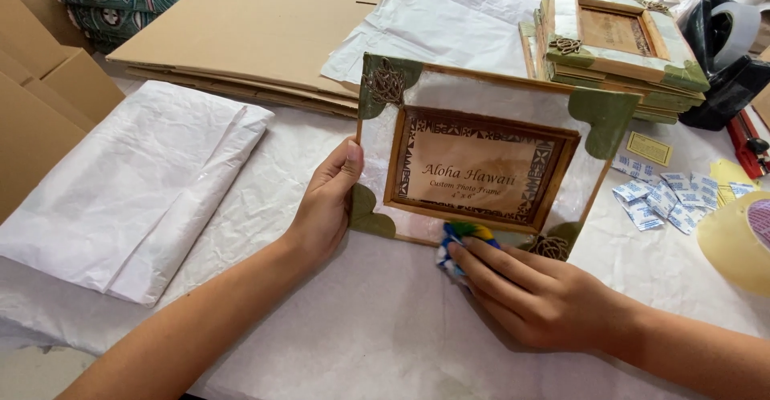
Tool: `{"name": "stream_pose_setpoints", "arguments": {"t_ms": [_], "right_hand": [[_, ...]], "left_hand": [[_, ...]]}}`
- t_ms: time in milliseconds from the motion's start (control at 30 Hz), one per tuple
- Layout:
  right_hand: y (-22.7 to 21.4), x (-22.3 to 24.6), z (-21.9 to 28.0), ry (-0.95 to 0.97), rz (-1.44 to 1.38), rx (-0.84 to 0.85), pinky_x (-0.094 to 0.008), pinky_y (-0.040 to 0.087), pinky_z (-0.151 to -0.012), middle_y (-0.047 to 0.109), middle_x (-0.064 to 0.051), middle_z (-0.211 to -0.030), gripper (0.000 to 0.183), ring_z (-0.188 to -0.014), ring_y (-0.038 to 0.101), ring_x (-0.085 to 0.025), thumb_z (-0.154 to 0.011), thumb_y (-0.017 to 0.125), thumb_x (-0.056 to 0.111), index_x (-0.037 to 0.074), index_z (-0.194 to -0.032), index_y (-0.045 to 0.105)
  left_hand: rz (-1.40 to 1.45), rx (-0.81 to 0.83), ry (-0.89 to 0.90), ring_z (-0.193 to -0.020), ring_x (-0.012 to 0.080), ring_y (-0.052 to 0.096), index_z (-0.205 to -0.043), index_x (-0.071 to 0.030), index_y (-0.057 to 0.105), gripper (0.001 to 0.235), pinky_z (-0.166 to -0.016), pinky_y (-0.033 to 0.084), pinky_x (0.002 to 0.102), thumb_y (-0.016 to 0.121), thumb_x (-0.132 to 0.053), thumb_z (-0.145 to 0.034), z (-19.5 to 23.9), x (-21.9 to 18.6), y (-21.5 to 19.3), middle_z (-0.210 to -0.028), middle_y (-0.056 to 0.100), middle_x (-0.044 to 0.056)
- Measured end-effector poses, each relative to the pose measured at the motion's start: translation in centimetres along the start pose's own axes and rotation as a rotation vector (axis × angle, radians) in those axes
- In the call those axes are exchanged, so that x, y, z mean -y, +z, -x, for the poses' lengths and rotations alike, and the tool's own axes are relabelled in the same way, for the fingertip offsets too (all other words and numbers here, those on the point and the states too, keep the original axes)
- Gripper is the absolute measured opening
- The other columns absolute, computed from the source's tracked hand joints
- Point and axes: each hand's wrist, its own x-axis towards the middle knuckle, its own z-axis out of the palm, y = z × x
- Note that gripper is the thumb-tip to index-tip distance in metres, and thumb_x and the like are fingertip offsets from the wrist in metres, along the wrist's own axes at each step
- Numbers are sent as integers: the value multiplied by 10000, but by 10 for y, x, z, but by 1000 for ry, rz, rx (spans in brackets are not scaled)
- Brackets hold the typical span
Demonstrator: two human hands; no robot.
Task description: A person cleans a decorative picture frame with a cloth and then applies adhesive or finishing material to the corners using a blue applicator tool.
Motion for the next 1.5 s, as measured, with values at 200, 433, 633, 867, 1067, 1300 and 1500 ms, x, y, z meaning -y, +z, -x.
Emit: {"name": "stream_pose_setpoints", "arguments": {"t_ms": [200, 433, 633, 867, 1067, 1300, 1500], "right_hand": [[4, -1, 6, 20, 45, 23, -406, 620, -922, 700, -193, -1253, 201, -1091, 724, -319, -986, 588, 82, -34, -1022, 748], [5, -3, 17, -52, 170, 80, -381, 634, -804, 725, -211, -1156, 202, -945, 736, -295, -987, 621, 126, -13, -920, 750], [1, -7, 8, 2, 75, 26, -311, 492, -574, 642, -145, -822, 234, -668, 604, -253, -940, 576, 104, 28, -726, 629], [-15, -34, -1, 27, 124, -60, -337, 549, -629, 703, -157, -1011, 120, -763, 681, -261, -995, 635, 93, 11, -914, 669], [-24, -68, -33, 129, 268, -203, -413, 659, -776, 741, -208, -1277, 87, -1075, 764, -370, -1036, 707, -36, -33, -1118, 737], [5, -75, -78, 127, 305, -207, -396, 663, -939, 634, -134, -1434, 119, -1289, 682, -306, -1081, 678, 1, 10, -1164, 763], [13, -80, -55, 152, 363, -111, -425, 559, -1105, 604, -136, -1477, 223, -1359, 619, -312, -1086, 643, 33, 33, -1279, 755]], "left_hand": [[6, 7, 16, -1135, 157, 637, -1222, -95, 657, 374, -952, 526, 304, 490, -370, -1030, -1, 2, -1, -1235, 696, 51], [22, 9, 3, -674, 110, 574, -1061, -94, 642, 338, -489, 452, 251, 507, -404, -1040, 1, 1, -1, -914, 664, 18], [12, -13, -18, -488, 76, 369, -849, -148, 518, 318, -397, 353, 244, 532, -406, -1034, 0, 2, -2, -691, 402, -49], [42, -18, -19, -522, 73, 275, -752, -175, 383, 387, -392, 300, 237, 535, -383, -1041, 2, 1, 0, -712, 298, -53], [12, -18, -29, -457, 48, 269, -827, -189, 465, 308, -384, 231, 222, 526, -396, -1047, 2, 3, -3, -646, 274, -69], [-32, -3, -3, -505, 86, 392, -1017, -139, 650, 315, -414, 338, 241, 520, -426, -1030, 4, 0, 0, -739, 514, -22], [0, 9, -26, -444, 51, 282, -941, -151, 595, 292, -388, 216, 224, 522, -415, -1040, 6, -1, -1, -621, 325, -59]]}}
